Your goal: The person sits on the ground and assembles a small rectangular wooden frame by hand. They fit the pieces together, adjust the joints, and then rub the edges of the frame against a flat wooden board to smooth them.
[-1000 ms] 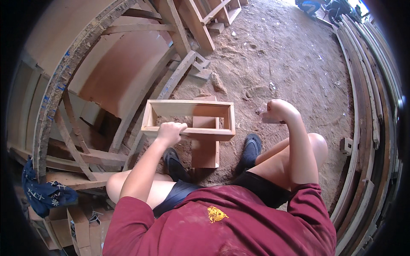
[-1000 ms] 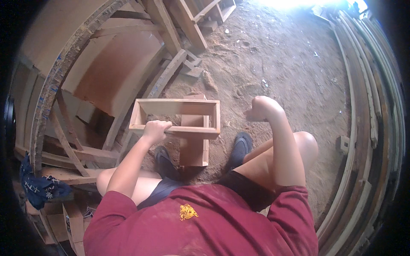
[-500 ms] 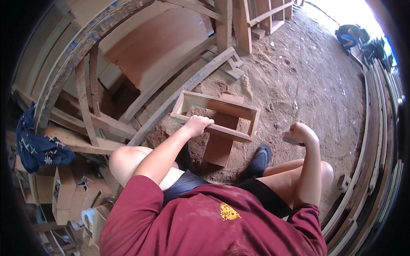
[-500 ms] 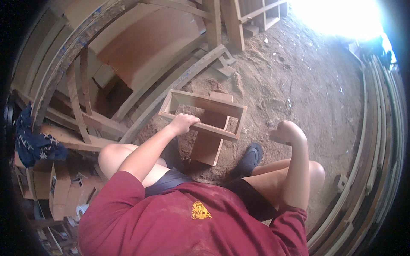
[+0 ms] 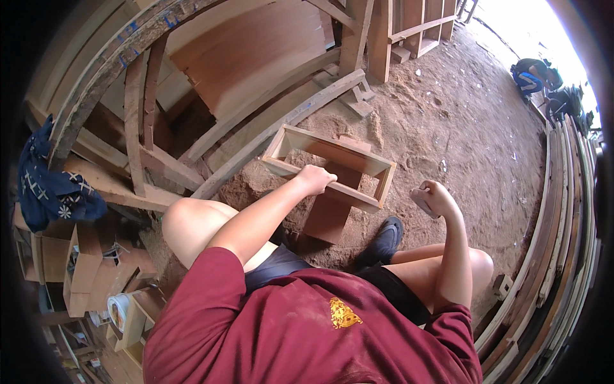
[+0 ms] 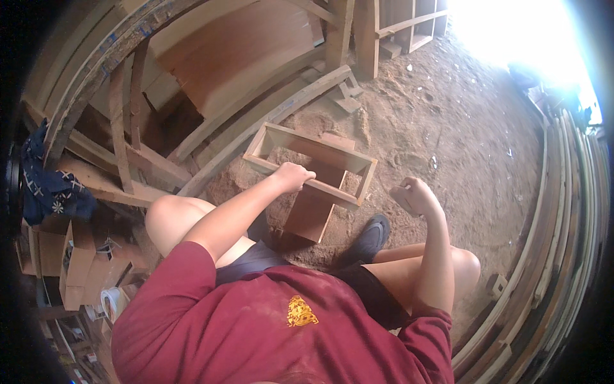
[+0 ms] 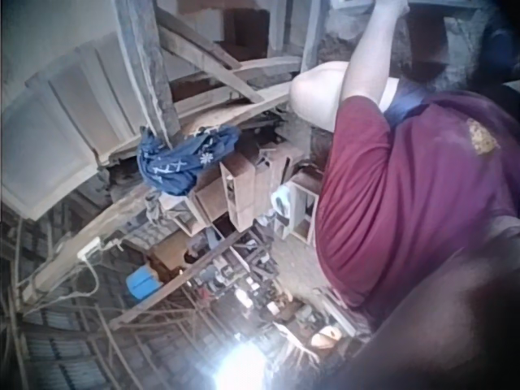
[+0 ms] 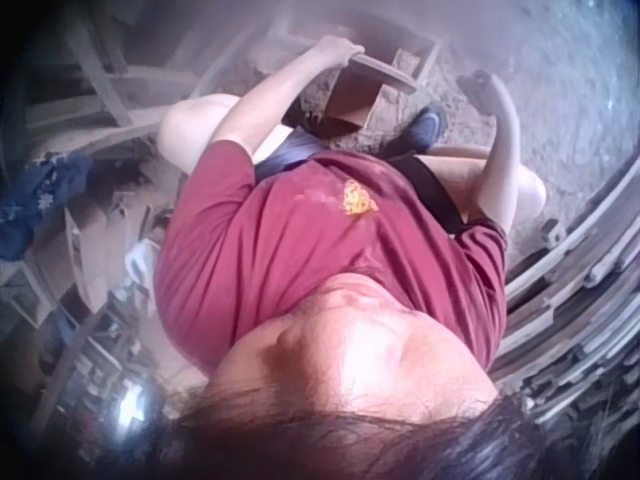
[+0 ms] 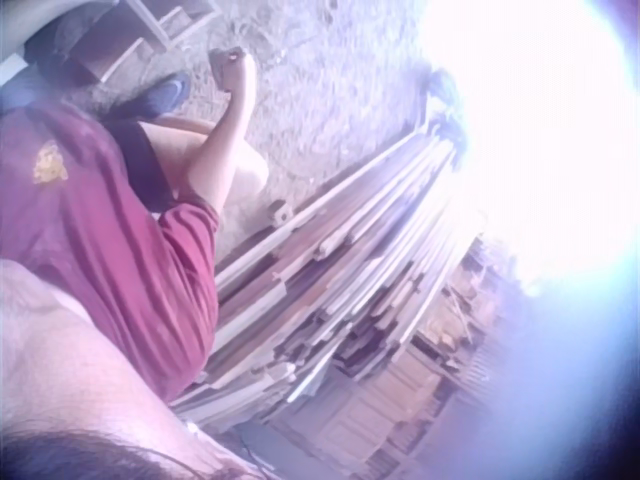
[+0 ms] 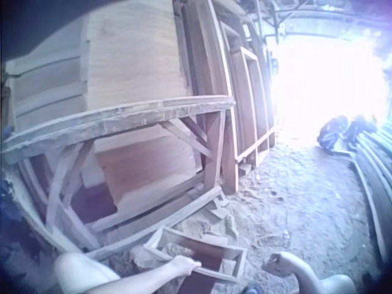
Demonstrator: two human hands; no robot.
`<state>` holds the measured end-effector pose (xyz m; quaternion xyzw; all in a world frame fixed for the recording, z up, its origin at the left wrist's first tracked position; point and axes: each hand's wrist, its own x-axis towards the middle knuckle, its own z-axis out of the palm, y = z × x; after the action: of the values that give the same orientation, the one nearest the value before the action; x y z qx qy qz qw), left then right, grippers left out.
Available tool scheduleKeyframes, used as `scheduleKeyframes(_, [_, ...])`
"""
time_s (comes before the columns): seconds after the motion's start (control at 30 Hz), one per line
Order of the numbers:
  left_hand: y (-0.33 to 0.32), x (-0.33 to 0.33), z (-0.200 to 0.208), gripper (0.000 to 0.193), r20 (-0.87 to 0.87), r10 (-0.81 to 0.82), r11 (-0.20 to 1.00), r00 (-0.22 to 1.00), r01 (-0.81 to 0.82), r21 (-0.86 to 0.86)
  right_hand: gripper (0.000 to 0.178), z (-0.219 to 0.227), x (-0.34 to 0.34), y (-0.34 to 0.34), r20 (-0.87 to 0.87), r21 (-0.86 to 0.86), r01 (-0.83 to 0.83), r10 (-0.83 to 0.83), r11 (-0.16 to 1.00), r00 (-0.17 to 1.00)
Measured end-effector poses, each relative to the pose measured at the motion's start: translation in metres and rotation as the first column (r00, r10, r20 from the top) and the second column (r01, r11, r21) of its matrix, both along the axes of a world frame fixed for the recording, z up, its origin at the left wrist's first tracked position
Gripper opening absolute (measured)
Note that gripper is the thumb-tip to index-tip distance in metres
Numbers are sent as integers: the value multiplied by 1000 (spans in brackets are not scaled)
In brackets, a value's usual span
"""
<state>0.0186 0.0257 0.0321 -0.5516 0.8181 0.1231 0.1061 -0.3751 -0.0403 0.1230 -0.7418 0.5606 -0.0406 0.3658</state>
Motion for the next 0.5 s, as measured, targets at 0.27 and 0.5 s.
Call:
scheduleKeyframes(0.27, [12, -23, 1, 58, -147, -18, 984, 989, -8, -178, 44, -13, 12, 3, 114, -69, -33, 41, 997, 993])
scheduleKeyframes(0.5, [22, -29, -7, 79, -168, -4, 976, 986, -33, -215, 55, -5, 27, 5, 14, -87, -48, 50, 995, 999])
